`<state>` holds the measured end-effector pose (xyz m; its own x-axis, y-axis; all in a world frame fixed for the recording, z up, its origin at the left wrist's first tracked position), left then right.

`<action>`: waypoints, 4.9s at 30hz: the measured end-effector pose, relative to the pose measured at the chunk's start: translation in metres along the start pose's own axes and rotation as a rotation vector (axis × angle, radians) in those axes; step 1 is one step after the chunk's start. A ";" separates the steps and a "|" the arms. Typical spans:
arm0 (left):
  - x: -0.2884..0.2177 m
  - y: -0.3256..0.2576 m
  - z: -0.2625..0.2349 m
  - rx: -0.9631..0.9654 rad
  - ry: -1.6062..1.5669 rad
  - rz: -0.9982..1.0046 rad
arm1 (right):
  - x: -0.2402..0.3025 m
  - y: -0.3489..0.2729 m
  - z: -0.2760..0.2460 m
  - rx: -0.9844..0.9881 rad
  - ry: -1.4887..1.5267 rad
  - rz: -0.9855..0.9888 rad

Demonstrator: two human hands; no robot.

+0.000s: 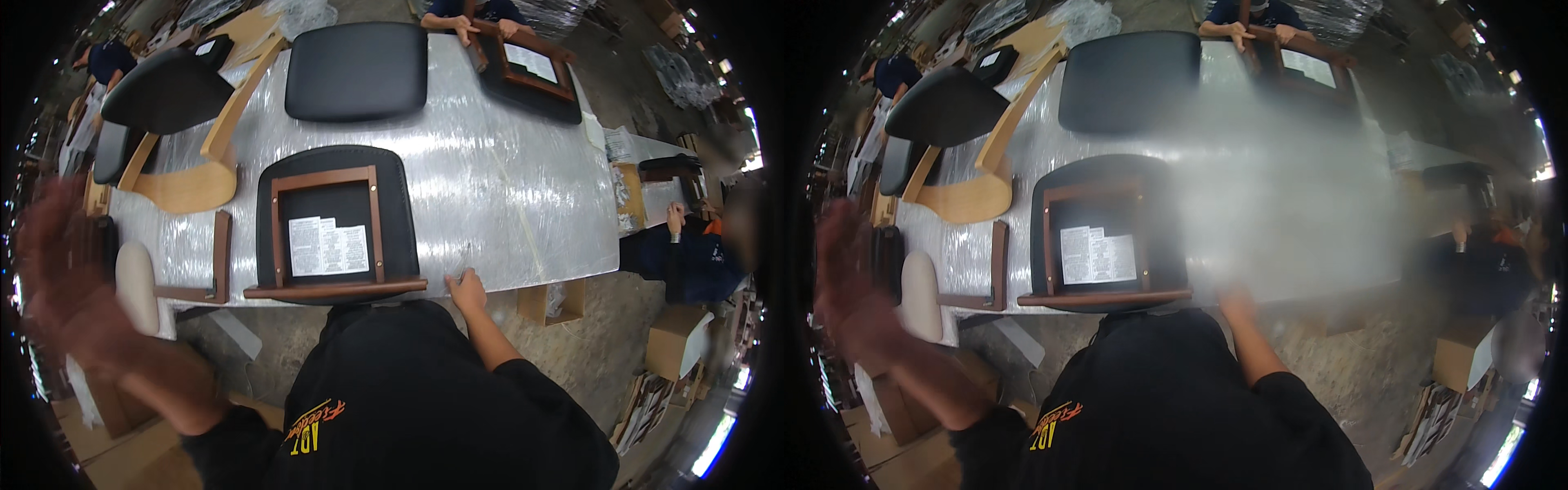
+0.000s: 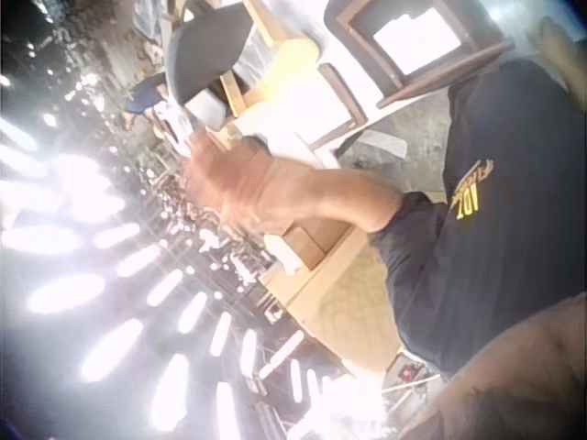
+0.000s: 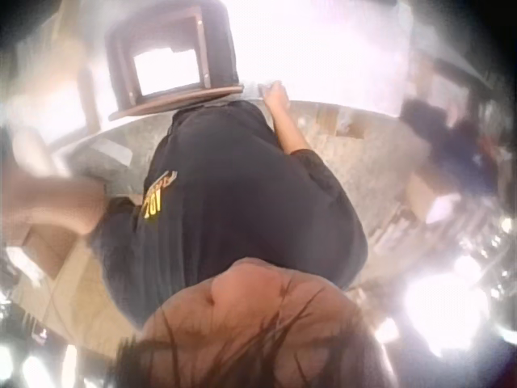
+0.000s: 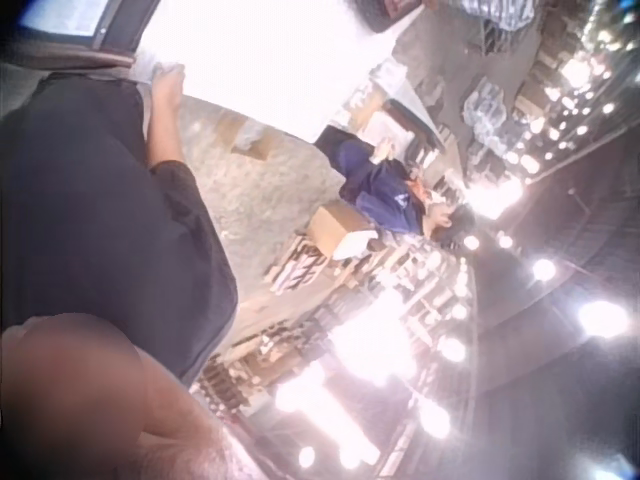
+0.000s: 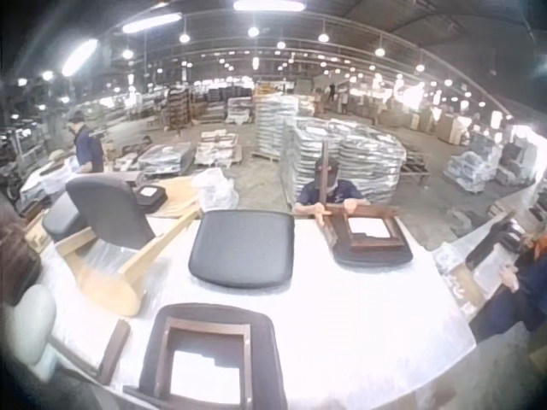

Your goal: The person assembles a chair by attaching wooden armrests to a black upholstered seat frame. They align the armrests, insert screws, and tighten them by hand, repeating the process for both sides. The person also handles a paper instruction sheet placed on the seat during assembly.

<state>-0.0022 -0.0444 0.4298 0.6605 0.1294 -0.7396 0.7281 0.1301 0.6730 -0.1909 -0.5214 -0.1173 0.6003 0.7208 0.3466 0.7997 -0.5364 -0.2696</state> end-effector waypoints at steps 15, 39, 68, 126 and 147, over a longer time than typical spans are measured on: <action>0.357 -0.263 -0.039 0.134 0.674 -0.667 | 0.058 0.079 -0.035 -0.139 0.170 -0.205; 0.436 -0.250 -0.018 0.341 0.787 -0.758 | 0.536 0.028 0.027 0.020 -0.107 -0.821; 0.481 -0.245 0.001 0.184 0.924 -0.747 | 0.625 0.017 -0.014 0.554 -0.649 -0.985; 0.477 -0.224 -0.007 0.306 0.608 -0.714 | 0.583 0.073 0.014 1.100 0.252 -0.772; 0.482 -0.226 -0.003 0.293 0.631 -0.713 | 0.564 0.033 0.014 1.145 1.030 0.089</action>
<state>0.1510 -0.0083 -0.0793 -0.1059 0.6251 -0.7733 0.9893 0.1444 -0.0187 0.1736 -0.1262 0.0563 0.7749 -0.1576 0.6121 0.6168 0.4002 -0.6778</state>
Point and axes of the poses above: each hand's wrist, its own y-axis towards the middle knuckle, its own z-axis out of the palm, x = y × z, the point moved 2 cm from there along y, towards the middle knuckle, and after that the axes turned 3 degrees about z, right-handed, at the moved point
